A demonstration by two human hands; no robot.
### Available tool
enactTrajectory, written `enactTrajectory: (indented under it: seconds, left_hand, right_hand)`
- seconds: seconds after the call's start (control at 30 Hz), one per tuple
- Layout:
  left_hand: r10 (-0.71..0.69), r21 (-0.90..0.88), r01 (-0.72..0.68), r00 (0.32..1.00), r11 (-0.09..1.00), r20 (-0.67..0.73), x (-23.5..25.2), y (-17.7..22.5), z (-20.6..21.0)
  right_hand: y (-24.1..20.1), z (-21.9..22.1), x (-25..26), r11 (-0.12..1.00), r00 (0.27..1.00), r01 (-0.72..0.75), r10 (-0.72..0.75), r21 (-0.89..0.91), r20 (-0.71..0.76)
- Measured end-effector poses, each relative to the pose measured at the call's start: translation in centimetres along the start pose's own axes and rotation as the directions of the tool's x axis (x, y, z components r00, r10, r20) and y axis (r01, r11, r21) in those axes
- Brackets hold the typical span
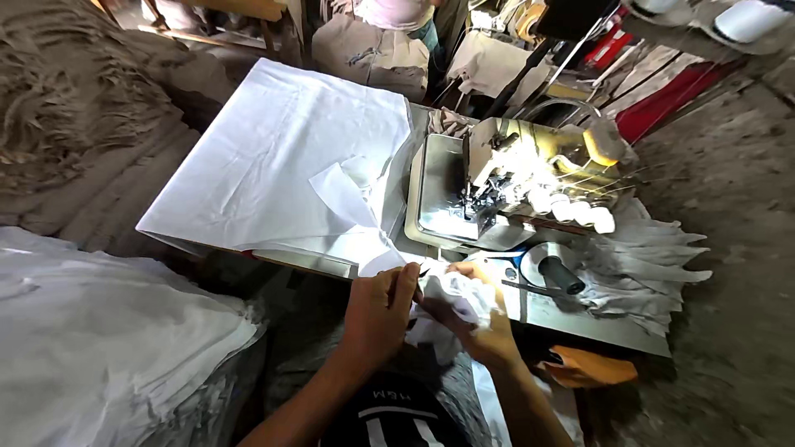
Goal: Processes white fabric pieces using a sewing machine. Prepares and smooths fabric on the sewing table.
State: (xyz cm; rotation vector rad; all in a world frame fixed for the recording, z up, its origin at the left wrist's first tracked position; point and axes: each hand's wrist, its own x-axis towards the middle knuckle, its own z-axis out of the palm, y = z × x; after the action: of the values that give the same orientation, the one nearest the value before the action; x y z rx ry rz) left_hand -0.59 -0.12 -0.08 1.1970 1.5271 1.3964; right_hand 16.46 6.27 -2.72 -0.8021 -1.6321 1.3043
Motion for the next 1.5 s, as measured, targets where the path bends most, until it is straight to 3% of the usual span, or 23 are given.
enactTrajectory:
  seconds: [0.23, 0.3, 0.4, 0.5, 0.6, 0.7, 0.87, 0.93, 1.1, 1.33, 1.5]
  left_hand:
    - [0.17, 0.045, -0.167, 0.984, 0.985, -0.052, -0.9, 0.1, -0.8]
    - [0.201, 0.104, -0.189, 0.973, 0.976, -0.116, -0.9, -0.4, -1.6]
    - [0.075, 0.156, -0.044, 0.978, 0.987, -0.196, 0.0, -2.2, -4.0]
    - [-0.109, 0.08, 0.114, 0.992, 0.99, -0.06, 1.2, -4.6, -4.9]
    - [-0.201, -0.013, 0.203, 0.975, 0.979, 0.097, 1.6, -4.7, -3.3]
    - [-0.214, -0.138, 0.225, 0.973, 0.965, 0.09, 2.0, -3.8, -1.7]
    - [-0.12, -0.355, 0.127, 0.992, 0.926, 0.041, 2.6, -3.0, -1.2]
    - [-0.11, -0.308, 0.118, 0.993, 0.944, 0.043, 2.4, -2.9, -1.3]
    - [-0.277, 0.025, 0.277, 0.95, 0.961, 0.146, 1.7, -3.3, -2.1]
    - [-0.183, -0.002, 0.184, 0.979, 0.983, 0.085, 1.2, -1.4, -0.5]
    - [-0.058, -0.075, 0.054, 0.996, 0.996, -0.064, 2.1, -1.2, 1.4]
  right_hand:
    - [1.5, 4.2, 2.0, 0.957, 0.965, 0.261, -0.26, -0.126, 0.024]
    - [1.7, 4.0, 2.0, 0.974, 0.974, 0.224, -0.222, -0.028, 0.048]
    - [1.6, 2.6, 0.6, 0.991, 1.0, -0.001, -0.001, 0.132, 0.008]
    - [0.7, 1.7, -0.2, 0.967, 0.984, -0.132, 0.154, 0.216, -0.089]
    - [0.5, 1.4, -0.4, 0.961, 0.985, -0.112, 0.142, 0.254, -0.102]
    - [0.1, 1.3, -0.7, 0.963, 0.985, -0.112, 0.14, 0.245, -0.099]
    - [0.6, 0.5, -1.1, 0.961, 0.989, -0.104, 0.127, 0.258, -0.075]
    - [0.8, 0.6, -1.2, 0.95, 0.984, -0.114, 0.148, 0.29, -0.098]
    - [-0.2, 0.3, -0.9, 0.894, 0.97, -0.146, 0.214, 0.424, -0.117]
    - [0.5, -1.0, -1.0, 0.902, 0.981, -0.129, 0.177, 0.413, -0.078]
    - [1.2, -1.6, -1.7, 0.931, 0.99, -0.087, 0.121, 0.355, -0.074]
